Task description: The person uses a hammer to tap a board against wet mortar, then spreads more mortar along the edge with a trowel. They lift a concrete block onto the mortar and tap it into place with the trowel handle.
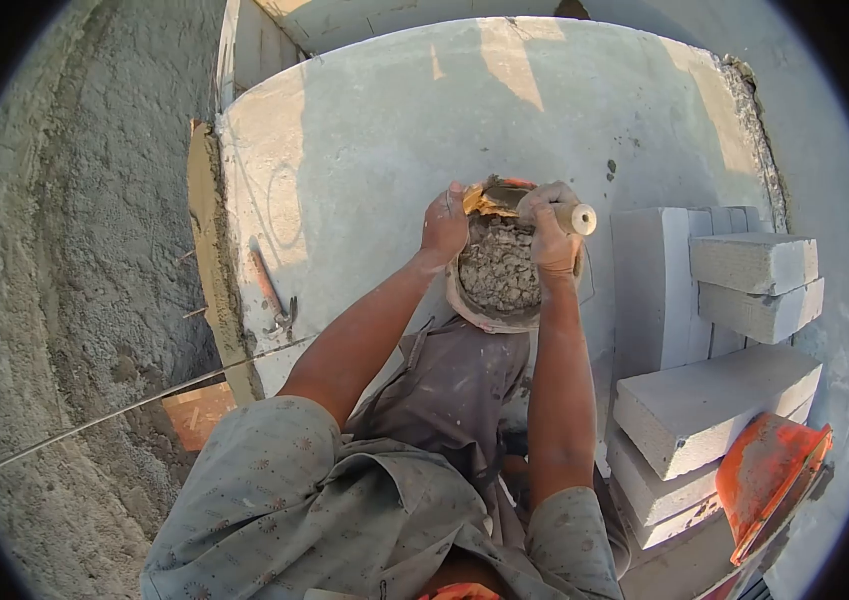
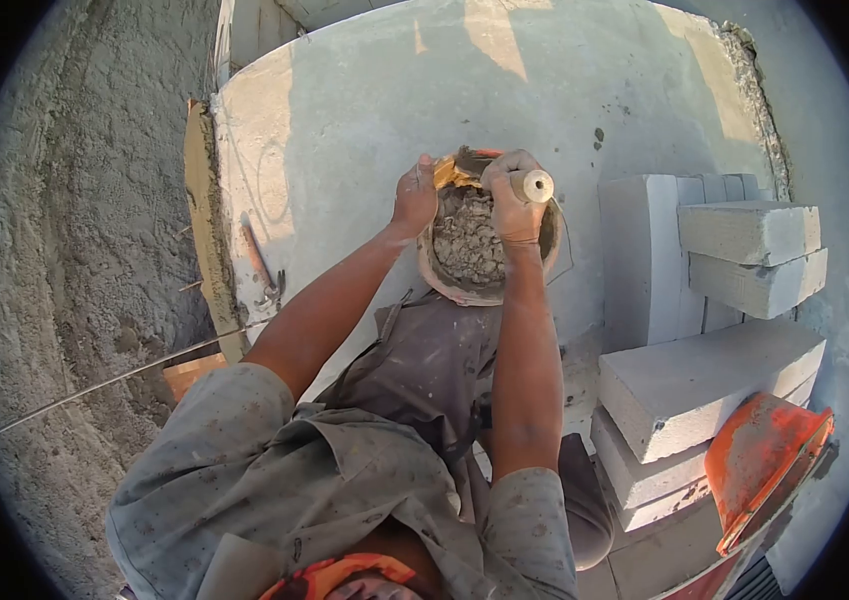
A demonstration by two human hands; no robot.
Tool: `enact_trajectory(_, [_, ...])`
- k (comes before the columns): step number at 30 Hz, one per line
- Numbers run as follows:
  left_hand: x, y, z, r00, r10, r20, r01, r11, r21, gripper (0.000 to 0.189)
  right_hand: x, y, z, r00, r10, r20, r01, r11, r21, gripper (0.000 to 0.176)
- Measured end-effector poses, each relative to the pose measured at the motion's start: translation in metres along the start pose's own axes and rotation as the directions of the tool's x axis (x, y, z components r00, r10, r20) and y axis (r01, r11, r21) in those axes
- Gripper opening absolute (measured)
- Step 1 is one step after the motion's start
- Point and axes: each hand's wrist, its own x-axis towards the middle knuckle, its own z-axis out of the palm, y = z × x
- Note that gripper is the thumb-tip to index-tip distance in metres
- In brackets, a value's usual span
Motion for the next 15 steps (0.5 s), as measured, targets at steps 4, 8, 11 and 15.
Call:
enact_trajectory(4, [0.007,0.004,-0.005,1.000,-0.001,0.025,0.000,1.000,0.026,0.058,-0.015,0.014,-0.025,0.936,0.112,0.332,-0.061,0.985,-0.160,0.010])
enact_trajectory(8, [-0.003,0.013,-0.004,0.998,0.056,0.032,-0.055,0.998,-0.018,0.060,-0.004,-0.057,-0.035,0.981,0.141,0.131,-0.131,0.988,-0.087,0.010])
enact_trajectory(11, [-0.001,0.010,-0.005,0.999,-0.003,0.052,0.001,0.999,0.043,0.061,0.005,-0.040,-0.032,0.988,-0.086,-0.128,0.073,0.992,-0.105,0.008])
enact_trajectory(15, [0.006,0.014,-0.005,0.998,0.008,0.068,-0.011,0.999,0.044,0.061,-0.032,0.028,-0.040,0.999,0.025,-0.038,-0.034,0.963,-0.267,0.010])
